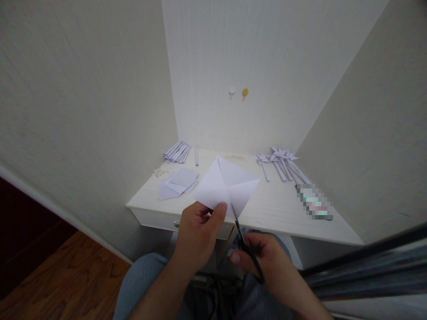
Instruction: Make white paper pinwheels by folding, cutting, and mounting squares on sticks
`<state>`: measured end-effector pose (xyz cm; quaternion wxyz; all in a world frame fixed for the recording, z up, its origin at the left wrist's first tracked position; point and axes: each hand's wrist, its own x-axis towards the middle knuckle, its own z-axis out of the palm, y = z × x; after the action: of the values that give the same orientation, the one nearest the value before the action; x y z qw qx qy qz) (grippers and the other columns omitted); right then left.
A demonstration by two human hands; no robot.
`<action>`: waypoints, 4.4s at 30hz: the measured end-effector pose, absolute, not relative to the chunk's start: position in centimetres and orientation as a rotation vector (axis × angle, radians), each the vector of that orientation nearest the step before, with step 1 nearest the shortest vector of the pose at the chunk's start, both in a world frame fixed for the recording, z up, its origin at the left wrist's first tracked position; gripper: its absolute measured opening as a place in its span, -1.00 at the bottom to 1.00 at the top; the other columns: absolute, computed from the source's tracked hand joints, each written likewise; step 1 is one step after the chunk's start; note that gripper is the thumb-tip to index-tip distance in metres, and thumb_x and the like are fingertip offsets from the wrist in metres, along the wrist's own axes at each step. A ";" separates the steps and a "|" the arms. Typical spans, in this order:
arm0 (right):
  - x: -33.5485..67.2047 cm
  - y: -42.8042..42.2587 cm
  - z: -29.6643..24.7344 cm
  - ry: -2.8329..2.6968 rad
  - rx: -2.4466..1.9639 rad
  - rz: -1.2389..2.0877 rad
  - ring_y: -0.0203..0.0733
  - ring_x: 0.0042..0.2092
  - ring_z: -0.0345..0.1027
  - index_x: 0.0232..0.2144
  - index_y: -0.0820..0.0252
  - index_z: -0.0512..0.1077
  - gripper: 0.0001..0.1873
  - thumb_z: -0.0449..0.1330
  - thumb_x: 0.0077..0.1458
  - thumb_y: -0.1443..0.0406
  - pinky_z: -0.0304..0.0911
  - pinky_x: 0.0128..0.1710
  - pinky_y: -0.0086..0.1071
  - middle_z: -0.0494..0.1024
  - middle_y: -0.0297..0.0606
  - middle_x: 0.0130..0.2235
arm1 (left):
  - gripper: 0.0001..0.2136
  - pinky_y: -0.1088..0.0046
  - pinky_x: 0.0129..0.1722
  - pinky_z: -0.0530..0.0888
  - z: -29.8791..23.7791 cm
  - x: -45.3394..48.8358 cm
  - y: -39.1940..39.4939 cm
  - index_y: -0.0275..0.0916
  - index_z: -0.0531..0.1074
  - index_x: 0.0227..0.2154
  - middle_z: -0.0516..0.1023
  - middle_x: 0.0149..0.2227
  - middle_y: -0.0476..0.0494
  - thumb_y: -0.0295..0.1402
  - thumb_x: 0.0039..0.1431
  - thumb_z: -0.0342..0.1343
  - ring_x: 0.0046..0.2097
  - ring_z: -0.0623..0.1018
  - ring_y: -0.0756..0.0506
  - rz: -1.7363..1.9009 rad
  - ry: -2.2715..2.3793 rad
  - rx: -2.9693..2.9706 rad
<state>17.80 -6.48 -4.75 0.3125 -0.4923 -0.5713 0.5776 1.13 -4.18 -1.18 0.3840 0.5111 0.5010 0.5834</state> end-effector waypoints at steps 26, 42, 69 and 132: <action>17.5 -6.0 -4.5 -1.507 -1.345 1.456 -0.34 -0.52 -0.04 -0.64 0.14 0.24 -0.49 0.39 -0.15 -0.05 -0.14 -0.53 -0.41 0.16 -0.47 -0.62 | -0.71 0.58 -0.56 0.32 -2.2 1.7 -4.5 -0.23 0.39 -0.64 0.39 -0.65 0.07 -0.26 0.14 0.19 -0.56 0.34 0.04 1.413 1.127 1.257; 17.6 -5.8 -4.3 -1.506 -1.342 1.469 -0.36 -0.53 -0.06 -0.67 0.16 0.24 -0.45 0.42 -0.18 -0.06 -0.16 -0.54 -0.42 0.15 -0.48 -0.63 | -0.67 0.55 -0.55 0.30 -2.5 1.5 -4.4 -0.23 0.38 -0.69 0.37 -0.67 0.06 -0.25 0.13 0.20 -0.56 0.35 0.03 1.431 1.160 1.260; 17.8 -2.9 -5.6 -1.122 -1.142 1.220 -0.25 -0.46 0.31 -0.42 0.22 0.53 -0.70 0.46 -0.12 0.15 0.23 -0.43 -0.38 0.51 -0.34 -0.48 | -0.86 0.49 -0.49 0.38 -2.8 -3.2 -2.0 -0.30 0.55 -0.53 0.53 -0.55 -0.06 -0.31 -0.08 0.28 -0.51 0.46 -0.03 0.985 0.852 1.228; 18.3 -5.6 -5.7 -1.490 -1.143 1.646 -0.23 -0.39 0.26 -0.48 0.26 0.52 -0.53 0.46 -0.12 -0.04 0.20 -0.38 -0.40 0.44 -0.34 -0.49 | -0.65 0.50 -0.51 0.30 -2.4 0.1 -3.1 -0.22 0.40 -0.65 0.43 -0.63 0.01 -0.15 0.16 0.12 -0.51 0.42 -0.02 1.326 1.345 1.409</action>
<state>18.28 -5.63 -5.74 0.3167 -0.4342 -0.5660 0.6252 0.10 -3.12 -2.39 0.3825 0.5525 0.5273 0.5199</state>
